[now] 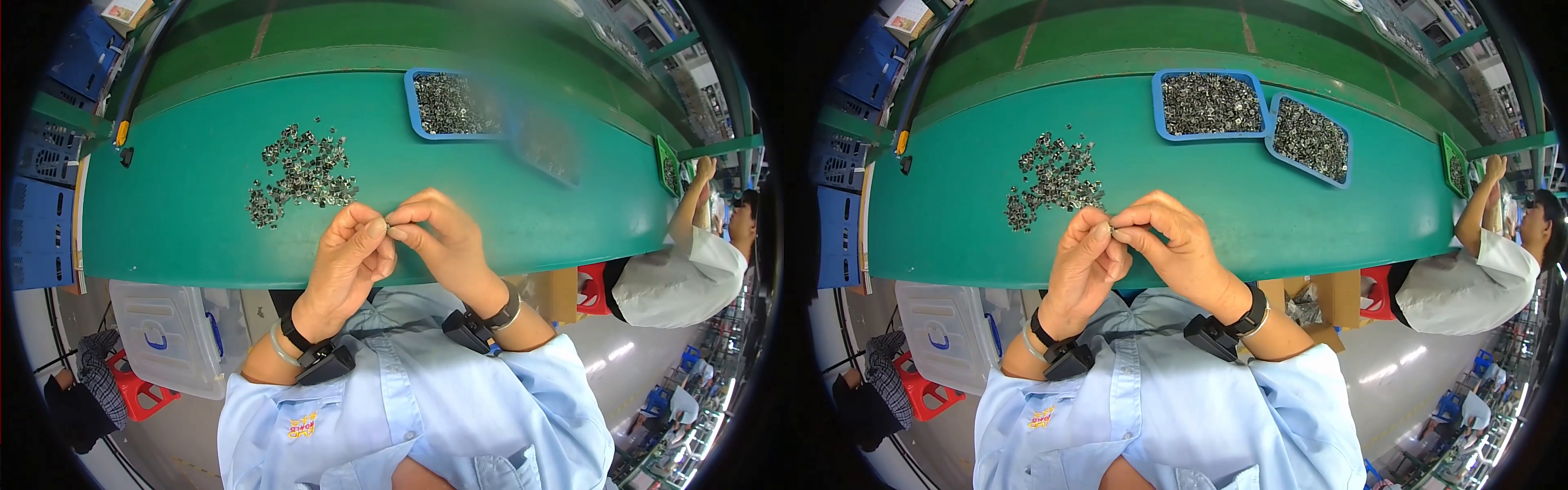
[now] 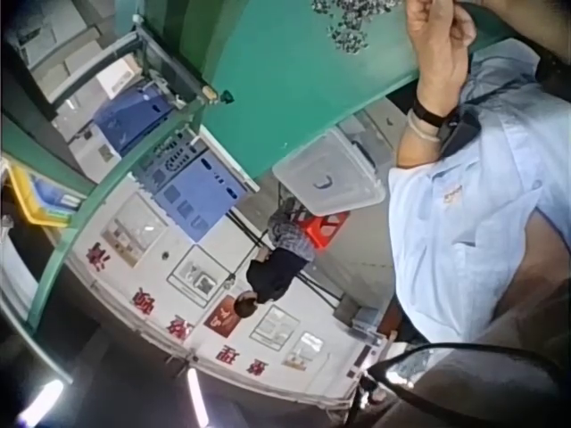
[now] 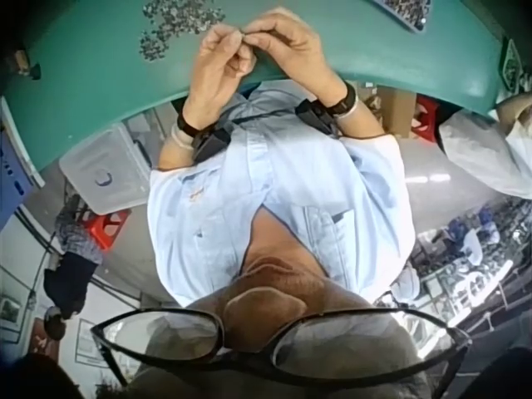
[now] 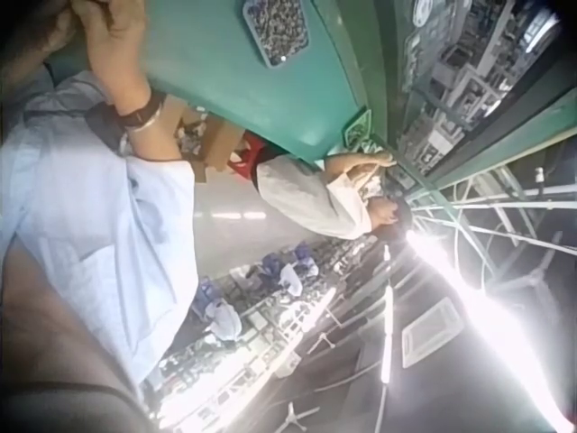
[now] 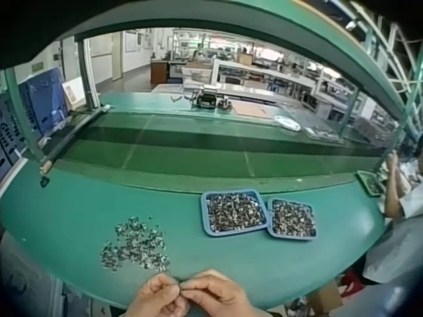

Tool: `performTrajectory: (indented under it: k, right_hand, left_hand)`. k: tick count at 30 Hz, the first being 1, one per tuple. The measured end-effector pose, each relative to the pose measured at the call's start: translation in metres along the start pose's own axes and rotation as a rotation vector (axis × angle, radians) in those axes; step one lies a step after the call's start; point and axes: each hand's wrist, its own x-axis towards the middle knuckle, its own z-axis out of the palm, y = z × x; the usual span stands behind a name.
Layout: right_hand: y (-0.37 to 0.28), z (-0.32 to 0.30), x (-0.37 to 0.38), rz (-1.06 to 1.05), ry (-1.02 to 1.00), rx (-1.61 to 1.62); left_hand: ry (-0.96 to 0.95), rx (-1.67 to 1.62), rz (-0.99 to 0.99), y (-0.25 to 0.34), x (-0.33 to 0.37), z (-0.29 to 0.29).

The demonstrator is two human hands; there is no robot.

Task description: Inspecting and sorting small metal components on an electronics assembly line.

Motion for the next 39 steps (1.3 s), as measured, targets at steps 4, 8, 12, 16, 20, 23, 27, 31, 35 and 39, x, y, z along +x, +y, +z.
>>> performTrajectory:
  k: [4,8,12,16,20,23,27,31,35,39]
  right_hand:
    - [0.003,-0.002,0.001,-0.048,0.005,-0.045]
    - [0.006,-0.005,0.004,-0.146,-0.006,-0.113]
    - [0.002,-0.005,0.004,-0.109,-0.003,-0.054]
    - [0.0,-0.002,0.001,-0.037,0.016,0.059]
    - [-0.001,0.0,-0.001,-0.069,0.02,0.092]
    - [-0.002,0.0,0.0,-0.104,0.015,0.074]
    - [-0.002,-0.003,0.003,-0.152,-0.009,0.028]
    - [-0.001,-0.004,0.005,-0.22,-0.02,-0.001]
    - [0.002,-0.005,0.005,-0.225,-0.015,-0.045]
    - [0.007,-0.006,0.002,-0.197,-0.03,-0.08]
  left_hand:
    - [0.055,0.096,-0.003,0.002,0.0,0.002]
    - [0.083,0.194,-0.03,0.008,-0.003,0.005]
    - [0.037,0.138,-0.026,0.015,-0.006,0.013]
    - [-0.048,0.029,-0.052,0.011,-0.006,0.009]
    - [-0.059,-0.026,-0.043,0.007,-0.007,0.008]
    - [-0.076,-0.031,-0.053,0.007,-0.007,0.006]
    - [-0.071,-0.029,-0.063,0.009,-0.008,0.007]
    - [-0.052,0.02,-0.071,0.014,-0.007,0.009]
    - [-0.024,0.122,-0.091,0.016,-0.005,0.006]
    - [-0.013,0.173,-0.115,0.016,-0.002,0.005]
